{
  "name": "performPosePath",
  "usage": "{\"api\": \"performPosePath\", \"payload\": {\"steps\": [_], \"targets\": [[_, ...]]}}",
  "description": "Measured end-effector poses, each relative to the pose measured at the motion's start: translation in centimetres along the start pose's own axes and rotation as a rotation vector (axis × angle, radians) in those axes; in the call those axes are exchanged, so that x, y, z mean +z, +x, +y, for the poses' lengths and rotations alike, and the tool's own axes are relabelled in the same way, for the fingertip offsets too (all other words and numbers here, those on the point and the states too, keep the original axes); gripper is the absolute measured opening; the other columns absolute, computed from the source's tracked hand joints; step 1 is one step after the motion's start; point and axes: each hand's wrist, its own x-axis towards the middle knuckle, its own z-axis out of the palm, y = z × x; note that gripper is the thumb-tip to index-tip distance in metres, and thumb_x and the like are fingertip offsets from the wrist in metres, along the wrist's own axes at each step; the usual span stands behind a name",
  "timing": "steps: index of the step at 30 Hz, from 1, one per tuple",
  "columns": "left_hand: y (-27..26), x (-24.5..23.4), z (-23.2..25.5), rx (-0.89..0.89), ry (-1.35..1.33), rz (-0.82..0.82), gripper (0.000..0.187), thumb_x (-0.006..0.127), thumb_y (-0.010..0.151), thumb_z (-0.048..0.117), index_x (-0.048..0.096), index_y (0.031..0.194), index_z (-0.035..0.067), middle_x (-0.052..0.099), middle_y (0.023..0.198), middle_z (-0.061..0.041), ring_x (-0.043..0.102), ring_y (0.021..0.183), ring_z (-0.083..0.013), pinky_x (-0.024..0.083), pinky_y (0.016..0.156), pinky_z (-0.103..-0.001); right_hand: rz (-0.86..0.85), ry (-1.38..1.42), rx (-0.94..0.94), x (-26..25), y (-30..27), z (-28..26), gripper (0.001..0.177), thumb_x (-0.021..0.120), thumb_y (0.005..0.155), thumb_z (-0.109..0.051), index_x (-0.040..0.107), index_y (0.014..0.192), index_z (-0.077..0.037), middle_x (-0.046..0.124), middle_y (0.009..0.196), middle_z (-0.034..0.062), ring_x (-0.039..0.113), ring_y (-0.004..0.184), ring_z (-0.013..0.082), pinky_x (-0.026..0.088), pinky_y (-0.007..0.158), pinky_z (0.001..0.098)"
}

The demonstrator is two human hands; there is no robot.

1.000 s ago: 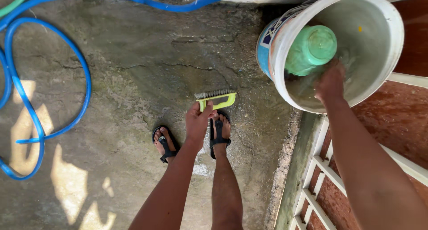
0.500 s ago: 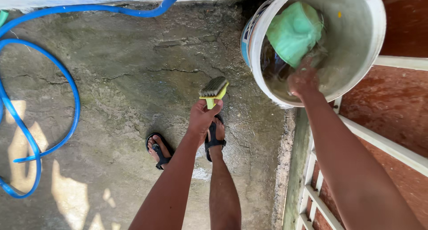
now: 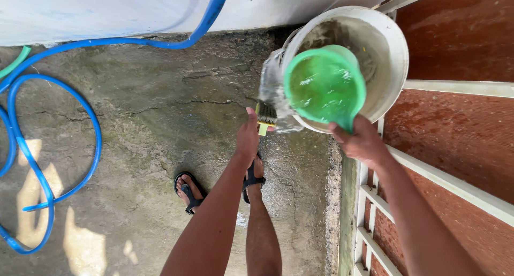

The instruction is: The person scrubs a concrete floor next to a wall using a brush, dipping the brush into a bucket of water and pouring water from a ladle onto the floor.

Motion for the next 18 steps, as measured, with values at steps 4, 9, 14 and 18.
{"api": "performPosePath", "payload": {"steps": [4,9,14,18], "targets": [[2.6,1.4,-1.4,0.131,0.049,0.079,0.095,0.032,0.097,0.083,0.063,0.131,0.000,0.055,0.105,0.001,0.051,0.095,-0.0159,0.040,0.088,-0.038,0.078,-0.302,-0.232,3.5,-2.6,-4.1,0.041,0.052,0.100,-0.032,0.050,0.126,0.000,0.064,0.061,0.0070,0.057,0.037,0.0147,0.054,0.043,0.0314],[3.8,1.5,-1.4,-0.018,-0.112,0.063,0.069,0.048,0.095,0.064,0.064,0.121,0.002,0.056,0.109,-0.003,0.052,0.105,-0.0222,0.041,0.093,-0.042,0.361,-0.665,-0.433,5.7,-4.1,-6.0,0.035,0.055,0.096,-0.011,0.049,0.122,0.011,0.065,0.064,0.0217,0.067,0.051,0.0303,0.057,0.048,0.0402],[3.4,0.4,-1.1,0.055,-0.031,0.022,0.057,0.055,0.095,0.054,0.062,0.093,-0.003,0.052,0.092,-0.015,0.047,0.086,-0.0291,0.039,0.081,-0.045,0.391,-0.448,0.029,4.3,-0.9,-3.4,0.036,0.050,0.101,-0.005,0.041,0.134,0.008,0.067,0.072,0.0254,0.070,0.049,0.0343,0.056,0.046,0.0404],[4.4,0.3,-2.8,0.221,-0.328,-0.077,0.046,0.071,0.091,0.037,0.062,0.084,-0.007,0.057,0.129,0.006,0.059,0.113,-0.0126,0.045,0.090,-0.031,0.582,-0.531,0.095,0.8,4.8,2.6,0.029,0.054,0.104,-0.002,0.046,0.128,0.013,0.065,0.081,0.0330,0.071,0.058,0.0370,0.058,0.049,0.0407]]}}
